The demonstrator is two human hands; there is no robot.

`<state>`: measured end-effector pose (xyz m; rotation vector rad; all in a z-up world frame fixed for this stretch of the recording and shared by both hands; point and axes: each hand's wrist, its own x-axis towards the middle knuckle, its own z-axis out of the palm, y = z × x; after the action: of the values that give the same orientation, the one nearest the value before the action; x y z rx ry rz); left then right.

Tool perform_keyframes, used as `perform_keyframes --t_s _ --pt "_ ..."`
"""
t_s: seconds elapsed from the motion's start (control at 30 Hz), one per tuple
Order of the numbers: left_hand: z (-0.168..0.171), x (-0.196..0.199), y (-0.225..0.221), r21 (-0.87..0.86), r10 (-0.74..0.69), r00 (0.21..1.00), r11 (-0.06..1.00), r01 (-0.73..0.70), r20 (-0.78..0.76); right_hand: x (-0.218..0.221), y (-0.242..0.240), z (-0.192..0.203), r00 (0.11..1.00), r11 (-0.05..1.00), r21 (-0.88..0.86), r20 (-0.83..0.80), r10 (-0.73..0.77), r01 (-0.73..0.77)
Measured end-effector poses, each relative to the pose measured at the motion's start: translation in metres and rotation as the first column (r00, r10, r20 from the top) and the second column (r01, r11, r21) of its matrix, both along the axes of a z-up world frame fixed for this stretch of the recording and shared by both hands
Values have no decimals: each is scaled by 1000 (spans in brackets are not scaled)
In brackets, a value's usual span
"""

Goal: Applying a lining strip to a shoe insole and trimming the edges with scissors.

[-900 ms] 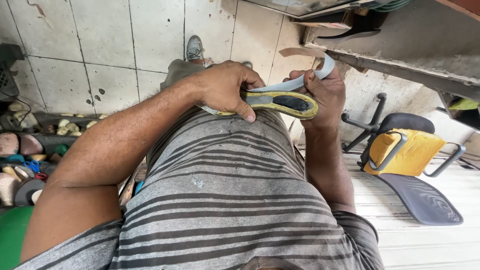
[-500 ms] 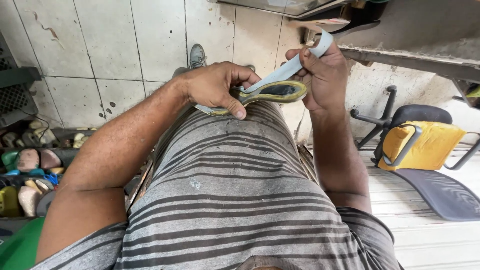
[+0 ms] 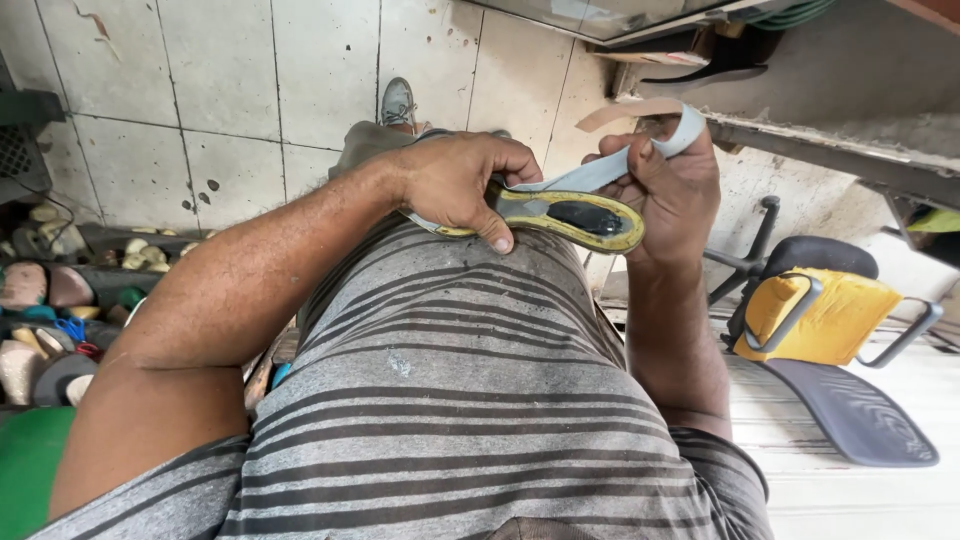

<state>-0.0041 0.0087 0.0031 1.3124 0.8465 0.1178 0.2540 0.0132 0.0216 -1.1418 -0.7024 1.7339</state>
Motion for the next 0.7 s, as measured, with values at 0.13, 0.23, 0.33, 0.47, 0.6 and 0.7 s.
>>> perform_keyframes --t_s 0.13,0.23,0.33,0.47,0.6,0.7 --pt "-14 1 -11 72 141 980 986 -152 139 12 -1 -17 997 997 -83 -70 -17 11" --pt "-13 0 -11 89 129 981 986 -143 145 9 -4 -10 999 998 -61 -39 -16 14" --pt "-6 -1 -13 91 118 983 987 -132 144 7 -7 -3 1000 998 -69 -18 -11 10" --pt "17 -5 -10 172 55 998 983 -60 33 7 -10 -3 999 1000 -17 -48 3 -4" --pt "44 0 -12 392 60 983 920 13 -172 39 -11 -37 985 997 76 -172 1 12" --pt "51 1 -19 509 96 976 861 19 -198 46 -6 -55 913 962 247 -354 204 -119"
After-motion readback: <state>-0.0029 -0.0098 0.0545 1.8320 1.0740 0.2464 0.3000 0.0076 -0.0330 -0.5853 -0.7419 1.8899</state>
